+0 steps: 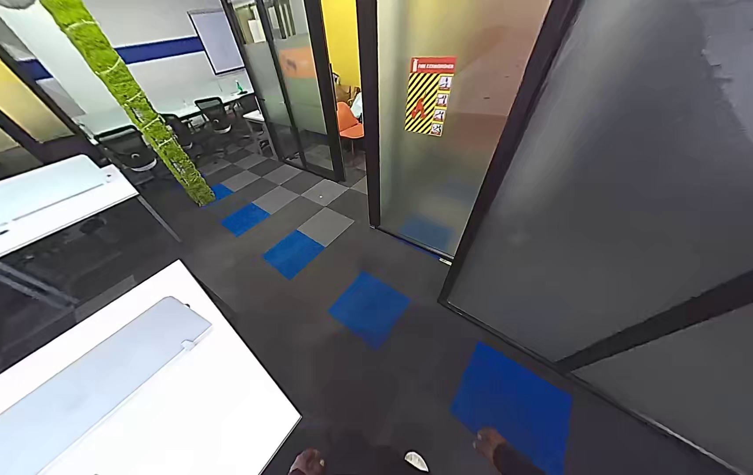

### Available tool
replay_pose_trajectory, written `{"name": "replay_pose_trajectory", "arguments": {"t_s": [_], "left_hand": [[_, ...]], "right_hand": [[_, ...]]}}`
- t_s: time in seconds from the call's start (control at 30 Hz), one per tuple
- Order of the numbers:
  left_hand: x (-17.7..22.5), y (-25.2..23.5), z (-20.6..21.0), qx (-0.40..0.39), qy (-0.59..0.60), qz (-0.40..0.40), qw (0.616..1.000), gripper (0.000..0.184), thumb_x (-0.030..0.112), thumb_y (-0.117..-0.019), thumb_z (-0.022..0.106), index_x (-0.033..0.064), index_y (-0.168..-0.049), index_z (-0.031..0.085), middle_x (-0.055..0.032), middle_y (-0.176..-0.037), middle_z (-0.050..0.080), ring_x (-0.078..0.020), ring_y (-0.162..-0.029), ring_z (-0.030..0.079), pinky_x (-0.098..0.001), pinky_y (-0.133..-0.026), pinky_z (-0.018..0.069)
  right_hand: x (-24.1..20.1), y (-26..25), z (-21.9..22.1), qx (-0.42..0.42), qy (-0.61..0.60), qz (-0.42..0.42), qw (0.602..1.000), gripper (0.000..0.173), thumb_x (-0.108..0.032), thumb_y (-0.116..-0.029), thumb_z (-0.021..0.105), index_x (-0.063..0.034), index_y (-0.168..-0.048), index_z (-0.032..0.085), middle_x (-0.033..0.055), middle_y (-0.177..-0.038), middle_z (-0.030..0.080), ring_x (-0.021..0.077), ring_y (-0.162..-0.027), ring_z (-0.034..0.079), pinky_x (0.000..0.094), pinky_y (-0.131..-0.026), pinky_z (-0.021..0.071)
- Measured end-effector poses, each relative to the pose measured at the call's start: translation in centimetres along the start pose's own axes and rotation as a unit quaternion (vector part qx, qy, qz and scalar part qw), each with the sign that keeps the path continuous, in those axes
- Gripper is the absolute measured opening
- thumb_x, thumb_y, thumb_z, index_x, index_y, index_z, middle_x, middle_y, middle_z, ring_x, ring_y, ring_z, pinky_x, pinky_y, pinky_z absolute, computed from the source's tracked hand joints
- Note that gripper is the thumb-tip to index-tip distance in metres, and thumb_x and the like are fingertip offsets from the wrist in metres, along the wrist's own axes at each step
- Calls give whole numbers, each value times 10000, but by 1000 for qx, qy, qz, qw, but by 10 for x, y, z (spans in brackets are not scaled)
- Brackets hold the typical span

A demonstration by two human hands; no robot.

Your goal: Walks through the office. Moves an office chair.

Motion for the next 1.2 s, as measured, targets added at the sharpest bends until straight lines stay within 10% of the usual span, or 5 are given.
{"name": "replay_pose_trajectory", "arguments": {"t_s": [0.33,0.47,0.6,1.2], "left_hand": [[150,-106,-95,46,453,40,889,595,365,-1152,160,-21,-1423,523,-227,-1234,705,-353,-1070,701,-520,-893,558],[175,-175,-142,78,193,79,975,450,290,-1133,392,-9,-1424,561,-202,-1342,672,-318,-1249,656,-498,-1085,510],[194,-195,-197,104,-163,29,981,701,597,-987,576,244,-1579,450,-121,-1670,361,-425,-1563,244,-720,-1203,220],[214,-257,-520,379,-18,-10,925,667,340,-926,708,183,-1542,503,-159,-1653,378,-456,-1537,290,-689,-1176,304]], "right_hand": [[-234,-91,-135,47,-322,-113,939,398,-255,-1079,569,-7,-1390,559,228,-1214,701,330,-1042,722,485,-904,587],[-302,-114,-169,190,26,-154,969,587,-384,-980,662,-114,-1488,543,115,-1530,543,308,-1422,499,561,-1158,403],[-370,-128,-197,275,218,-180,919,686,-497,-923,680,-199,-1524,538,93,-1681,358,391,-1565,272,710,-1202,226],[-831,-241,-320,265,148,-444,843,714,-457,-901,692,-176,-1531,510,91,-1663,384,351,-1546,326,657,-1192,304]]}}
Point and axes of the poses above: each hand's wrist, its own y-axis away from the middle knuckle, its own z-axis out of the palm, x = y × z, the point moved 8 cm from there along -y, towards the middle knuckle
